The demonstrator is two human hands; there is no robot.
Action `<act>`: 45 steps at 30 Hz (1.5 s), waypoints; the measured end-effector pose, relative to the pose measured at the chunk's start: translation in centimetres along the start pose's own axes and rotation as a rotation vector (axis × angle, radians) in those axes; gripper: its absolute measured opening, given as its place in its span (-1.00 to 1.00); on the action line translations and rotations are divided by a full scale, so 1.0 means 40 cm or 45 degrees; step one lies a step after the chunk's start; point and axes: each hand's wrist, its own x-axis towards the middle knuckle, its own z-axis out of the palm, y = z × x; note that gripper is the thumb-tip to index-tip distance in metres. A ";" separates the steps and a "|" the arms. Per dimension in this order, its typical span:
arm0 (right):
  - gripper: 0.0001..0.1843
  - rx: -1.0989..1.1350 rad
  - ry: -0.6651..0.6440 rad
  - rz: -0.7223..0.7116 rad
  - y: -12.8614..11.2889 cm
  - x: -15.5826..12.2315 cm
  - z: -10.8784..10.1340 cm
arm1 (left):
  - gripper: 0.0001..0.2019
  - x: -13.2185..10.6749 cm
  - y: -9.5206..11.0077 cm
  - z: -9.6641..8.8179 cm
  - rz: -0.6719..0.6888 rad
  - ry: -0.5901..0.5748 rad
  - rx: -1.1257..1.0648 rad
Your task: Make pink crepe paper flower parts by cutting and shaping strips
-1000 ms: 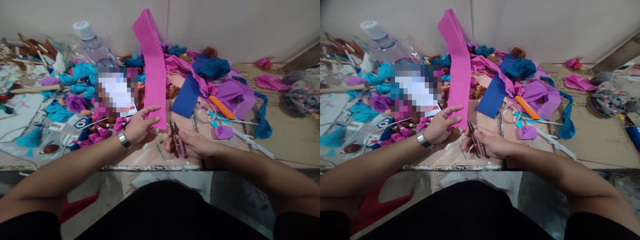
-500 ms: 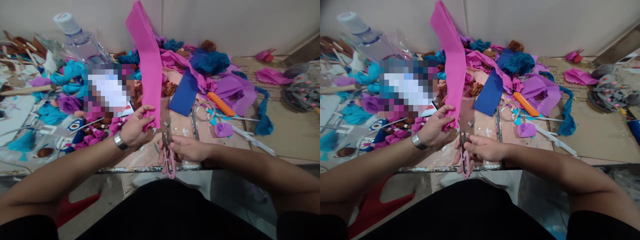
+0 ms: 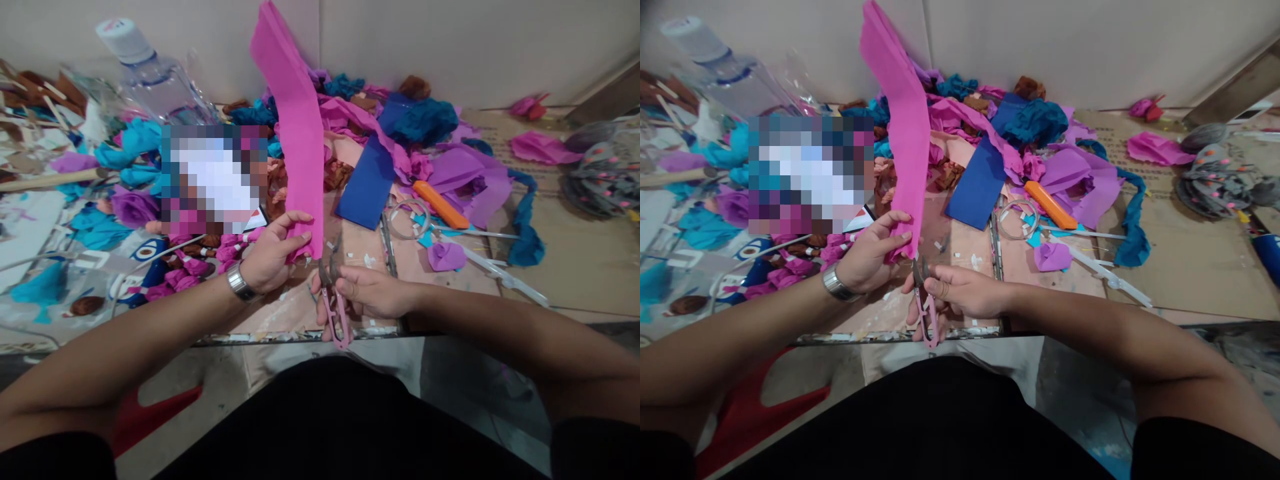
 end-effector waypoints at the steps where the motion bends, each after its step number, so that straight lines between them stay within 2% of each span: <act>1: -0.40 -0.005 0.001 0.011 -0.001 -0.001 0.000 | -0.50 0.000 0.000 0.000 0.001 -0.003 0.001; 8: -0.40 -0.011 0.053 0.031 -0.012 -0.008 0.009 | -0.50 -0.002 0.003 0.000 -0.005 -0.017 -0.014; 14: -0.41 0.006 0.017 0.012 -0.009 -0.008 0.006 | -0.48 -0.001 0.007 0.002 0.012 -0.009 -0.040; 21: -0.43 0.014 0.152 0.010 -0.013 -0.005 0.003 | -0.51 -0.009 -0.002 0.004 -0.030 -0.097 0.026; 27: -0.56 0.048 0.215 0.004 -0.015 -0.006 0.004 | -0.56 -0.005 0.002 0.005 0.031 -0.037 0.063; 35: -0.51 0.083 0.216 -0.042 -0.008 -0.004 -0.008 | -0.49 -0.004 0.008 0.006 0.081 0.049 0.098; 45: -0.50 0.089 0.159 -0.026 -0.003 -0.006 -0.016 | -0.52 -0.001 -0.001 0.003 0.148 0.099 0.143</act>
